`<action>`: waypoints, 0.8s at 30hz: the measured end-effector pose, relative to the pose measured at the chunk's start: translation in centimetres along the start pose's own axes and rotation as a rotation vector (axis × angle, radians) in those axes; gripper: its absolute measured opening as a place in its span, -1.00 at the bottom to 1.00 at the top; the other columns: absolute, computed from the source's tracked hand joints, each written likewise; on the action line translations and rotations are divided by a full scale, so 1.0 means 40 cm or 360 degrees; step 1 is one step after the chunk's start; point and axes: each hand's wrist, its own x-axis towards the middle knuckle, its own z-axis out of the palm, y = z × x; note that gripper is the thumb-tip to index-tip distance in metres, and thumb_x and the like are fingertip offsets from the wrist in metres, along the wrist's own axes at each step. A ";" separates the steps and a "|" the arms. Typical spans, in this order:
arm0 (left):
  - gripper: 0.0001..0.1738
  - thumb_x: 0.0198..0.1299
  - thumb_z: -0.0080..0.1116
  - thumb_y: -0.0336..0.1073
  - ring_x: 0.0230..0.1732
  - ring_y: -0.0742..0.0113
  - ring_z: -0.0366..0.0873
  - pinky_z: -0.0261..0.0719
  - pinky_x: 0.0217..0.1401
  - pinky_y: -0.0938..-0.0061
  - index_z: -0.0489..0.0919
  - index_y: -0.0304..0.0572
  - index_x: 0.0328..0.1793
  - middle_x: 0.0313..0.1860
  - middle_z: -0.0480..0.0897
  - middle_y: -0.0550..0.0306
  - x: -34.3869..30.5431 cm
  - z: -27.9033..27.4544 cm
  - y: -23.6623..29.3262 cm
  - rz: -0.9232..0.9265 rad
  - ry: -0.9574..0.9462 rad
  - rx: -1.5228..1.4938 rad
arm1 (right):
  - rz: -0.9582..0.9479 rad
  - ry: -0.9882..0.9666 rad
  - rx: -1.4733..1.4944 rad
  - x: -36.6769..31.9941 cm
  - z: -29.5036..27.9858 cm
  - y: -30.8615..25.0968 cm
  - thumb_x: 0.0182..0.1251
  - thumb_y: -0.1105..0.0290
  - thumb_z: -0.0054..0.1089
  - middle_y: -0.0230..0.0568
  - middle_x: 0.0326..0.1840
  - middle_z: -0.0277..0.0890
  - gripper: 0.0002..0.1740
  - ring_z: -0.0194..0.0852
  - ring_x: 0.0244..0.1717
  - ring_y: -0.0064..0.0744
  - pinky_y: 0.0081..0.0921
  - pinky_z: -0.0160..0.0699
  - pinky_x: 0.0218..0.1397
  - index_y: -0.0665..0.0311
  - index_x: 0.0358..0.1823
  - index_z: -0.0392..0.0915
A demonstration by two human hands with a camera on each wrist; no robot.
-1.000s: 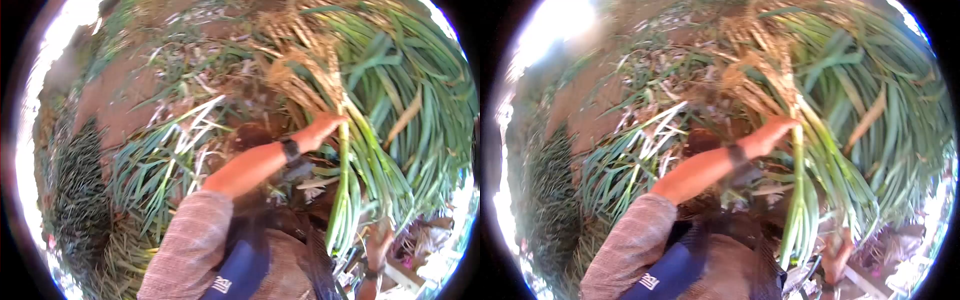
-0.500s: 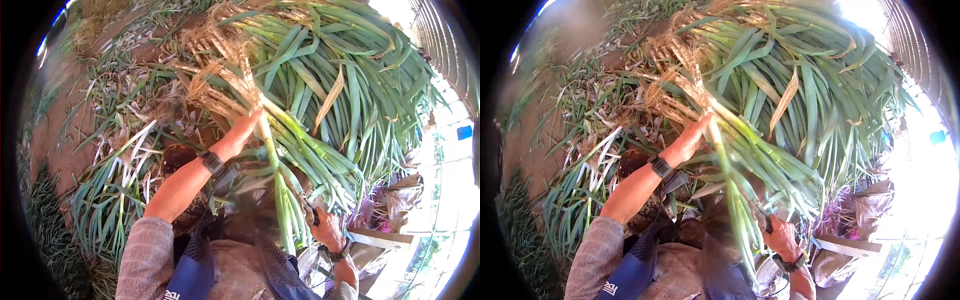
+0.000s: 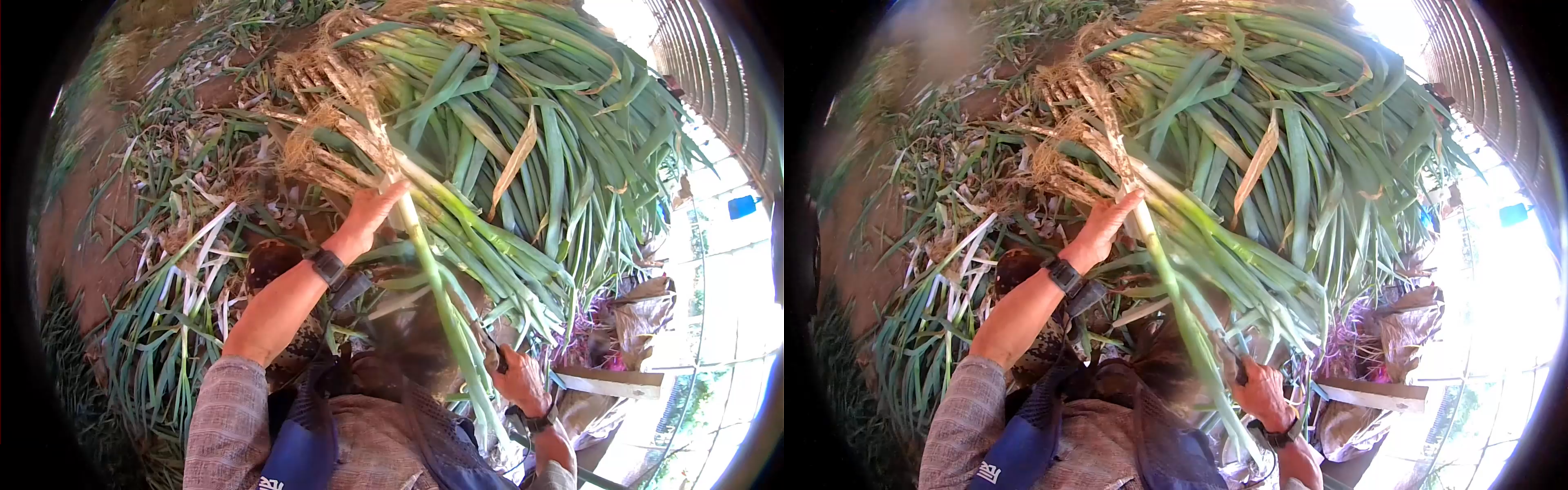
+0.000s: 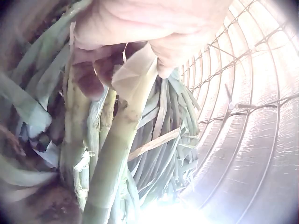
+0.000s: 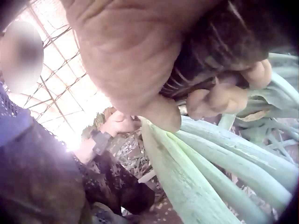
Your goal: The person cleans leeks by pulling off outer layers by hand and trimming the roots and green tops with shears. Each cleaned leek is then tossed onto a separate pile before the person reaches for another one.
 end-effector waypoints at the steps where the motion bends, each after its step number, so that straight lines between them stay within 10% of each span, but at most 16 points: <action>1: -0.56 0.25 0.35 0.09 -0.44 0.42 0.68 0.58 -0.65 0.42 0.64 -0.15 -0.08 -0.36 0.70 0.21 0.002 -0.004 -0.001 -0.0052 0.0003 0.0019 | -0.0007 0.0019 0.0003 0.005 0.003 0.001 0.32 0.08 0.22 0.10 -0.59 0.50 -0.66 0.55 -0.50 0.20 -0.04 0.45 -0.44 0.26 -0.31 0.51; 18: -0.61 0.30 0.32 0.03 -0.38 0.50 0.67 0.60 -0.48 0.46 0.68 -0.18 -0.18 -0.34 0.72 0.23 0.030 -0.011 -0.021 0.0096 -0.0023 0.0060 | -0.0065 0.0052 -0.0049 0.037 -0.040 -0.007 0.30 0.17 0.25 0.05 -0.64 0.47 -0.72 0.54 -0.56 0.15 -0.07 0.43 -0.47 0.26 -0.35 0.52; 21: -0.40 0.31 0.20 0.21 -0.26 0.45 0.62 0.61 -0.37 0.43 0.66 -0.27 -0.02 -0.19 0.69 0.11 0.016 -0.003 -0.013 0.0176 0.0049 0.0181 | -0.0100 0.0042 0.0005 0.063 -0.068 -0.065 0.33 0.16 0.22 0.04 -0.65 0.47 -0.71 0.53 -0.56 0.17 -0.05 0.43 -0.46 0.26 -0.32 0.54; 24: -0.18 0.40 -0.32 0.47 -0.20 0.28 0.70 0.65 -0.30 0.31 0.56 -0.11 0.16 -0.11 0.70 0.12 0.009 0.000 -0.003 -0.0120 -0.0177 -0.0140 | -0.0265 0.0219 -0.0008 0.131 -0.047 -0.080 0.35 0.13 0.22 0.06 -0.67 0.44 -0.68 0.52 -0.55 0.21 -0.03 0.42 -0.47 0.26 -0.35 0.52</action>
